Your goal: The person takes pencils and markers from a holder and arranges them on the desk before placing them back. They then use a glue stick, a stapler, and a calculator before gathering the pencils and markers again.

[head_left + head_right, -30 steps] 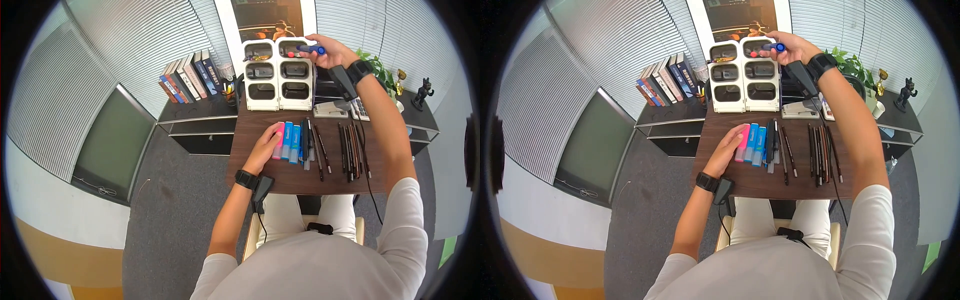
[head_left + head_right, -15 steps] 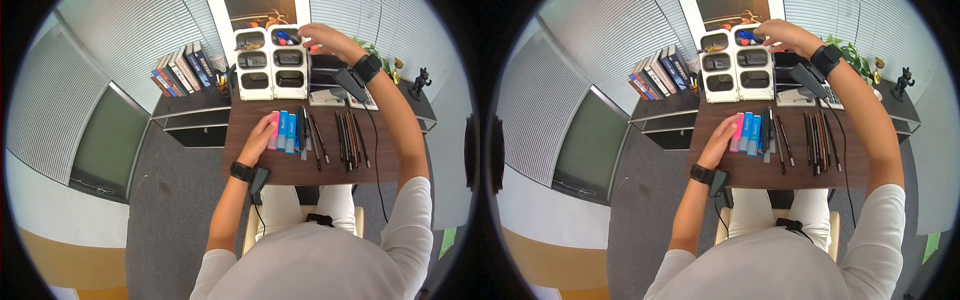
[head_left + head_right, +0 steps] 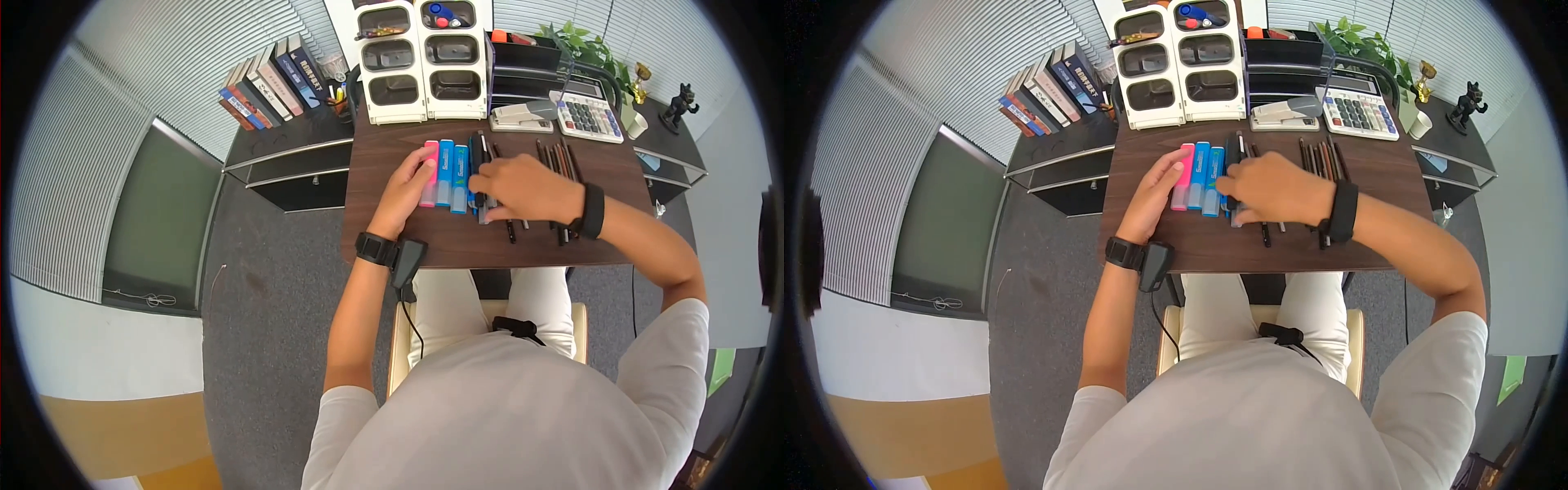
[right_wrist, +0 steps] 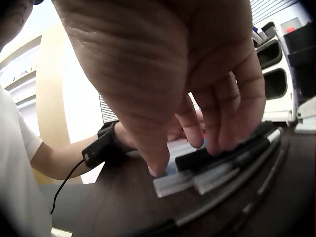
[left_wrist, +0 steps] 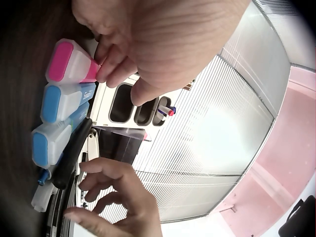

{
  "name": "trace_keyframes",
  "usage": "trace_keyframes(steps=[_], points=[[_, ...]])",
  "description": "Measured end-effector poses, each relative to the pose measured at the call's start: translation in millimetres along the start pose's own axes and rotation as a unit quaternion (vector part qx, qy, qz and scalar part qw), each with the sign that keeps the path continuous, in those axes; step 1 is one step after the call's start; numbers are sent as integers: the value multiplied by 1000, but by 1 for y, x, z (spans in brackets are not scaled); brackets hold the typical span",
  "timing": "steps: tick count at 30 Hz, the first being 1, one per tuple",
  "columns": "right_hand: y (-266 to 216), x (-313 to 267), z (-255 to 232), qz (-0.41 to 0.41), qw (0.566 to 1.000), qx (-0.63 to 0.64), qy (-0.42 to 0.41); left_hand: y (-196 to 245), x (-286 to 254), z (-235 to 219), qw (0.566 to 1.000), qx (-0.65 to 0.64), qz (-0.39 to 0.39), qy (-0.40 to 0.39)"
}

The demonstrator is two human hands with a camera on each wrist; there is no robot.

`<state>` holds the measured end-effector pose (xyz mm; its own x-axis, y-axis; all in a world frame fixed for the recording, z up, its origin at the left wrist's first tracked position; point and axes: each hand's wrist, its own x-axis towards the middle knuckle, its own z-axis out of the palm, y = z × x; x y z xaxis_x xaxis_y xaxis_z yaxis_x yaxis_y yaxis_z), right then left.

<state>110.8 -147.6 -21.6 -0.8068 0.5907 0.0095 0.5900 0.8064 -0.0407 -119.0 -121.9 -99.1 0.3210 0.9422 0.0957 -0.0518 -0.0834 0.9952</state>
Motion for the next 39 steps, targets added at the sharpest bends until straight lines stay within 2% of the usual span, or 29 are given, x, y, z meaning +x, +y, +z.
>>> trace_keyframes(steps=[4, 6, 8, 11, 13, 16, 19, 20, 21, 23, 24, 25, 27, 28, 30, 34, 37, 39], points=[[-1, -1, 21, -30, 998, 10, 52, 4, 0, 2, 1000, 15, 8, -6], [0, 0, 22, -33, 998, -16, 46, 5, -1, 1, 1000, 11, 10, -10], [1, 2, 19, -38, 997, -44, 40, 3, -1, 1, 1000, 9, 10, -10], [1, 5, -1, -78, 992, -56, 85, 0, 0, 1, 1000, 0, 8, -9], [1, 6, -34, -34, 971, -68, 228, 0, 1, 1, 1000, -6, 7, -8], [15, 13, -88, -3, 905, -95, 414, 1, 0, 1, 1000, 0, -1, -10], [33, 28, -125, 11, 835, -59, 547, 1, 0, 1, 1000, 13, -3, -9], [43, 35, -134, 6, 818, -76, 570, 1, 1, 1, 1000, 13, -1, -9], [48, 41, -138, 5, 817, -77, 571, 1, 1, 1, 1000, 14, 1, -9], [47, 57, -150, 36, 861, 19, 507, 3, -1, 1, 1000, 9, -1, -7], [54, 71, -147, 2, 856, 60, 514, 5, -1, 2, 1000, 1, -5, -6], [57, 79, -146, -7, 868, 45, 495, 5, -2, 2, 1000, 2, -2, -4], [68, 91, -142, -20, 860, -111, 498, 4, -2, 1, 1000, -2, 8, -5], [69, 90, -142, -22, 858, -112, 500, 4, -2, 1, 1000, 0, 11, -4], [74, 84, -144, 106, 863, -91, 486, 4, -2, 0, 1000, -15, -4, -7], [70, 62, -157, 156, 845, -150, 488, 2, 1, 1, 1000, -4, 9, -5], [70, 58, -161, 163, 842, -137, 496, -1, 3, 2, 1000, 1, 8, -9], [69, 62, -160, 140, 844, -118, 504, -2, 2, 0, 1000, 7, 8, -7]])
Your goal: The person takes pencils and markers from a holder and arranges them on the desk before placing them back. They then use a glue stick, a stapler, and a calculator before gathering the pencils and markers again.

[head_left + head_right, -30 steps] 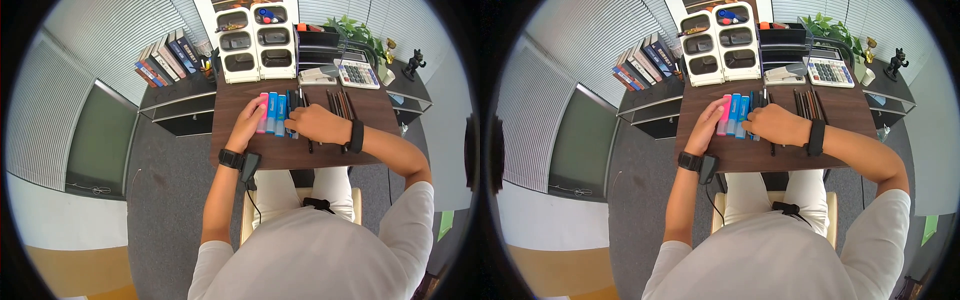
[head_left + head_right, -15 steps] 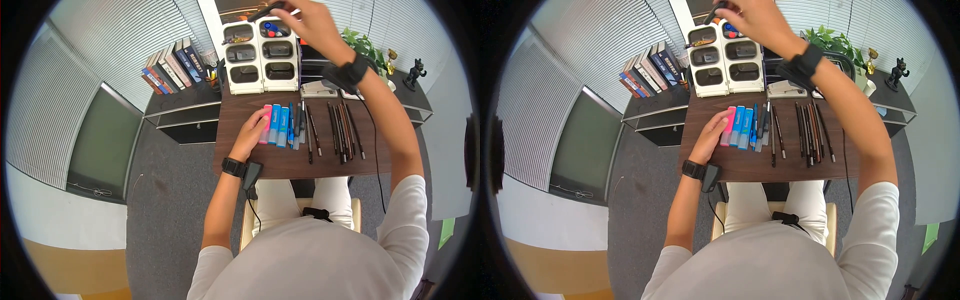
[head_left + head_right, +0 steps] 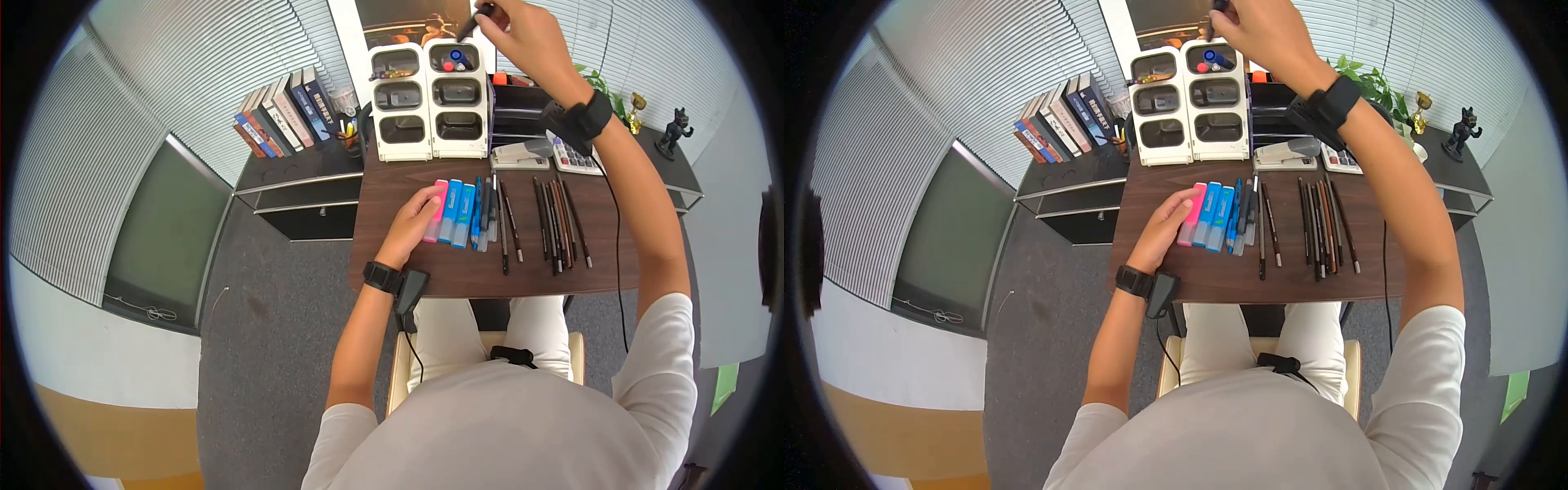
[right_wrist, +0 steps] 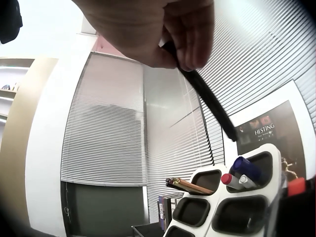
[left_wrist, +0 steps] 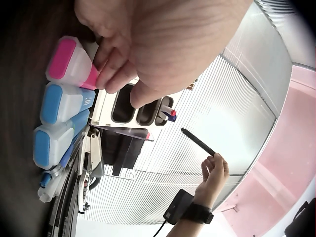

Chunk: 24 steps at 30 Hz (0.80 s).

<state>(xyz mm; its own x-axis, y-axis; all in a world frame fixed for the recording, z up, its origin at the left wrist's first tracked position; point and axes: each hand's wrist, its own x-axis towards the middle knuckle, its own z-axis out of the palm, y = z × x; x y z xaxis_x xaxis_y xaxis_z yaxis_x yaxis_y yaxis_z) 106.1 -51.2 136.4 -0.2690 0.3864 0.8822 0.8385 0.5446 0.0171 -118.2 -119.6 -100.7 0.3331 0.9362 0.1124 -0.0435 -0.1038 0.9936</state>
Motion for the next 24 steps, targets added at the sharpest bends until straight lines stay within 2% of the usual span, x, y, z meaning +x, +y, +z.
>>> trace_keyframes(steps=[2, 3, 4, 6, 10, 12, 14, 18, 19, 24], points=[[-9, 2, 5, -29, 985, 172, 20, 0, 0, 0, 1000, 0, 2, 5], [-11, 5, 2, 84, 979, 87, -163, 0, -1, 0, 1000, 1, 6, 7], [-5, 2, 10, 82, 979, 89, -161, 1, -1, 0, 1000, 3, 7, 10], [17, -7, 28, 20, 994, -40, -98, 3, -2, 0, 1000, -6, 8, 5], [19, -10, 11, 72, 989, -106, -75, 3, -1, 0, 1000, 0, 10, -5], [24, -12, 11, 61, 992, -89, -67, 2, 0, -1, 1000, 10, -1, -7], [19, -13, 10, -32, 999, 10, 10, 2, 0, 0, 1000, 10, 0, -8], [-5, -8, 10, 13, 997, 77, 17, 2, -1, -1, 1000, 2, 1, -5], [-7, -6, 13, 12, 997, 79, 19, 2, -2, -1, 1000, 4, 2, -3], [8, -13, 64, -102, 992, 50, 62, 2, -1, 0, 1000, -8, 7, 0]])
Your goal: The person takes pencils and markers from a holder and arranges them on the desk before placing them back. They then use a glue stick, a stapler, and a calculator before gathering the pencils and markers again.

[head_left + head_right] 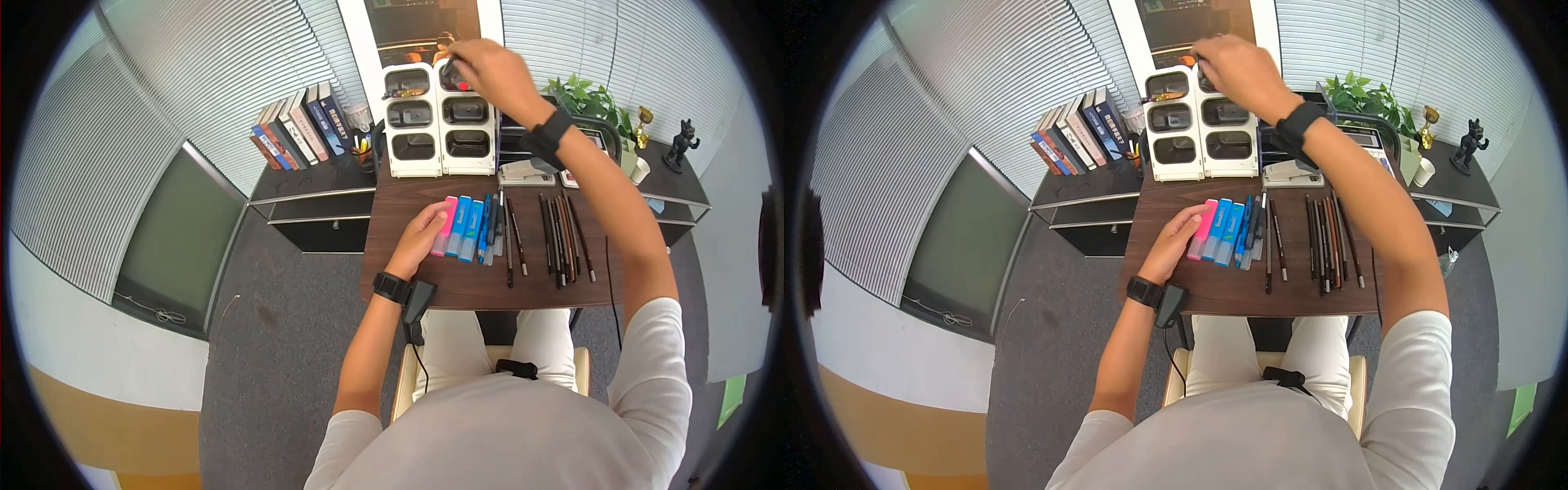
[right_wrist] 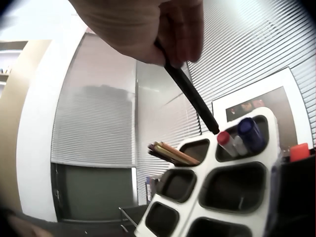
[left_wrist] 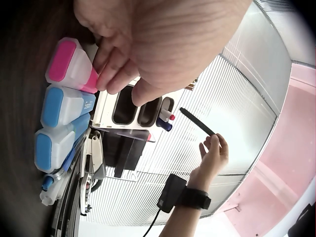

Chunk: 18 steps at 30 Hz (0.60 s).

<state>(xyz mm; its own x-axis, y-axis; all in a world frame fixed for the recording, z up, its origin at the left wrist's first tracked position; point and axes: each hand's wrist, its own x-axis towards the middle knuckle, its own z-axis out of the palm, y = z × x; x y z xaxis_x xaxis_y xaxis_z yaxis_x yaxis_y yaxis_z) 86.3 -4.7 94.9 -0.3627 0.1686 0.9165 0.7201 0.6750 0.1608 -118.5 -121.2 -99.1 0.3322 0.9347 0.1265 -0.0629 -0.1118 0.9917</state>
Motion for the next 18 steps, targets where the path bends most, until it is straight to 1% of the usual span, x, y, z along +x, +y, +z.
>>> trace_keyframes(steps=[1, 2, 4, 5, 6, 9, 10, 12, 13, 14, 16, 17, 18], points=[[3, -4, 4, 41, 992, -44, -113, 1, -1, 1, 1000, -1, 1, -2], [6, -10, 6, 40, 992, -47, -113, 3, -2, 1, 1000, 0, -3, -2], [8, -17, 5, 83, 975, -2, -206, 5, -2, 1, 1000, 0, -5, -3], [11, -16, -1, 119, 967, 22, -226, 5, -2, 1, 1000, 0, -11, -3], [14, -14, -4, 118, 966, 21, -227, 4, -1, 1, 1000, -1, -17, -3], [33, -15, -10, 77, 987, -4, -138, 4, -1, 1, 1000, 1, -17, -5], [32, -14, -18, 80, 987, -5, -143, 5, -2, 1, 1000, -2, -21, -7], [28, -10, -38, 146, 972, -7, -186, 7, -3, 2, 1000, 10, -14, 1], [25, -12, -42, 145, 974, -8, -173, 5, -2, 2, 1000, 11, -3, 5], [26, -16, -41, 147, 973, -7, -179, 4, -1, 2, 1000, 8, -8, 5], [31, -21, -38, 78, 983, -25, -167, 3, 0, 1, 1000, 25, -1, 5], [31, -23, -29, 66, 986, -22, -150, 1, 0, 0, 999, 36, 0, 3], [30, -26, -22, 69, 986, -22, -152, 0, 0, 1, 999, 36, -3, 2]])
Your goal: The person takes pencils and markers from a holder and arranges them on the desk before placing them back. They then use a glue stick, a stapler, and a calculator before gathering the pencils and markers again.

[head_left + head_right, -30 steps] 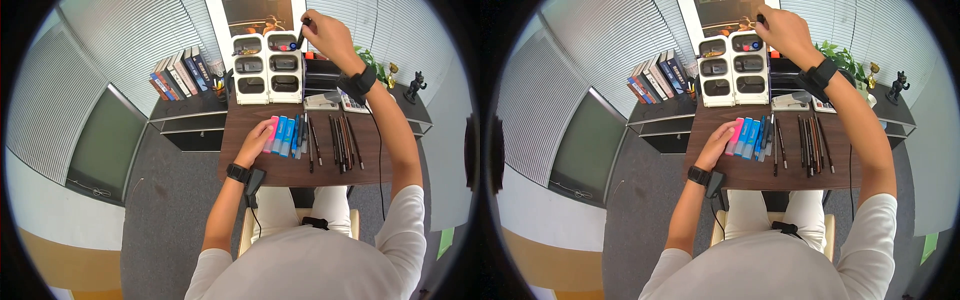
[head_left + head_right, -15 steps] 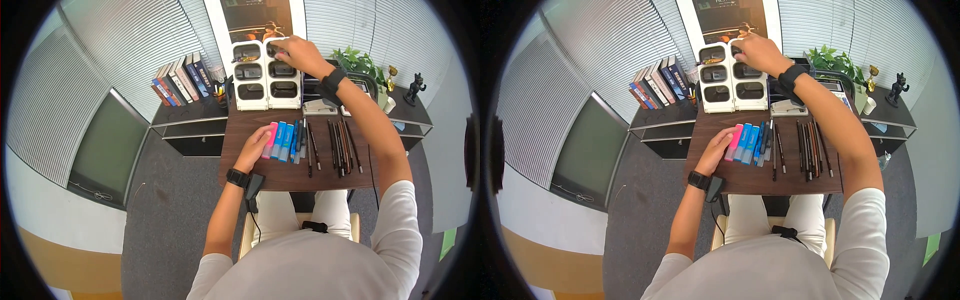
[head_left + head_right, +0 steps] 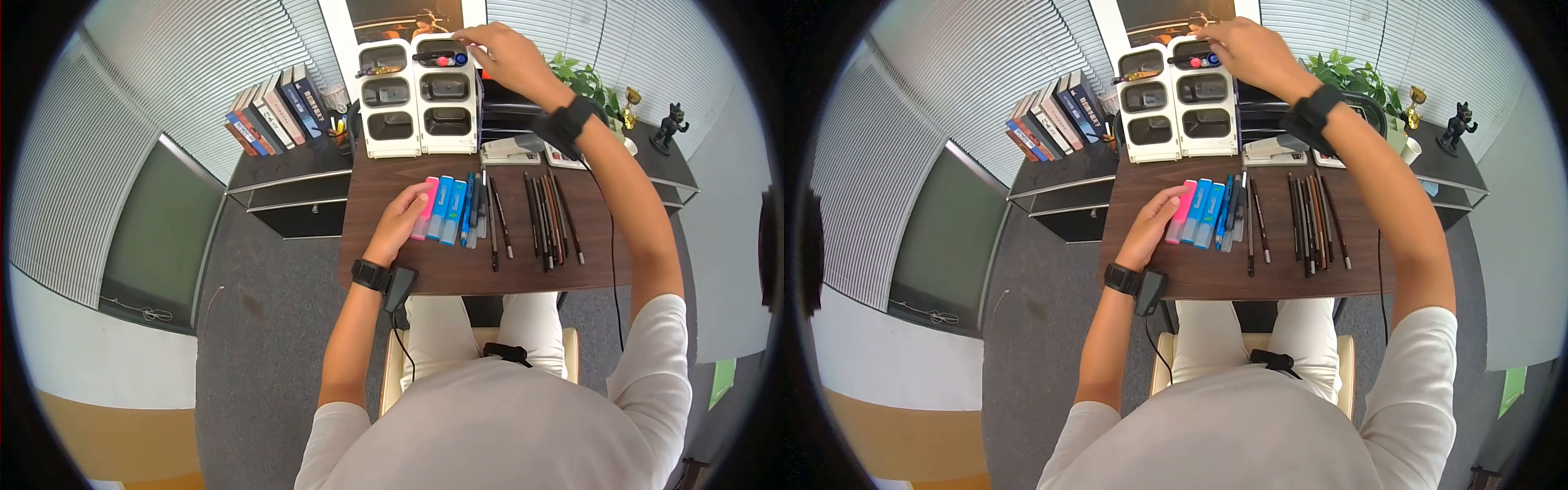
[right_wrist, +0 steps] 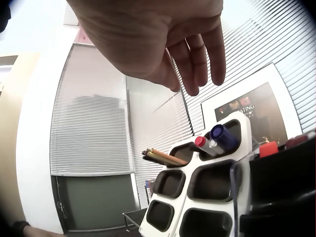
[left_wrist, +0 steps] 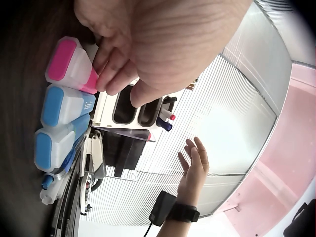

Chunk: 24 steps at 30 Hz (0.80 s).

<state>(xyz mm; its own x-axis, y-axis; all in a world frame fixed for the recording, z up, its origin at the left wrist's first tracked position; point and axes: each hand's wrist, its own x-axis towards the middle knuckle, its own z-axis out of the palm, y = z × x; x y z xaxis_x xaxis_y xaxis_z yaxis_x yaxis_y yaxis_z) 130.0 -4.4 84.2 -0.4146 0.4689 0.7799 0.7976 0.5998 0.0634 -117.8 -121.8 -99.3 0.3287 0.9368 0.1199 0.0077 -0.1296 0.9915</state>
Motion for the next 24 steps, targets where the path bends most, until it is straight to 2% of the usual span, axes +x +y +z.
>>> trace_keyframes(steps=[2, 3, 4, 6, 10, 13, 14, 16, 19, 20, 22, 24], points=[[-13, 11, 12, 13, 1000, -9, -25, 1, 1, -1, 1000, 3, -2, 2], [-18, 16, 23, -25, 1000, -17, 7, 2, 1, -1, 1000, 7, 0, 2], [-29, 25, 26, -22, 999, -38, -21, 2, 0, -1, 1000, -8, -3, -1], [-29, 37, 53, -81, 995, -65, -2, 2, 0, -1, 1000, -18, -1, -1], [-36, 52, 83, -91, 990, -109, -19, 2, 1, -1, 999, -39, 3, 3], [-29, 60, 89, -58, 991, -113, -39, 2, -1, 0, 1000, -23, -1, 10], [-30, 61, 81, -24, 993, -106, -42, 1, 0, -1, 999, -29, -1, 14], [-27, 60, 67, -17, 996, -52, -77, -1, 2, 0, 1000, -29, 8, 9], [-22, 55, 70, -72, 993, -25, -94, -3, 4, 0, 1000, -10, 14, 8], [-21, 55, 73, -72, 992, -22, -97, -3, 3, 0, 1000, -12, 10, 9], [-20, 60, 79, -63, 981, -83, -162, 0, 2, 0, 1000, -16, 1, 12], [-19, 63, 82, -69, 981, -94, -156, 1, 0, -1, 1000, -19, -1, 14]])
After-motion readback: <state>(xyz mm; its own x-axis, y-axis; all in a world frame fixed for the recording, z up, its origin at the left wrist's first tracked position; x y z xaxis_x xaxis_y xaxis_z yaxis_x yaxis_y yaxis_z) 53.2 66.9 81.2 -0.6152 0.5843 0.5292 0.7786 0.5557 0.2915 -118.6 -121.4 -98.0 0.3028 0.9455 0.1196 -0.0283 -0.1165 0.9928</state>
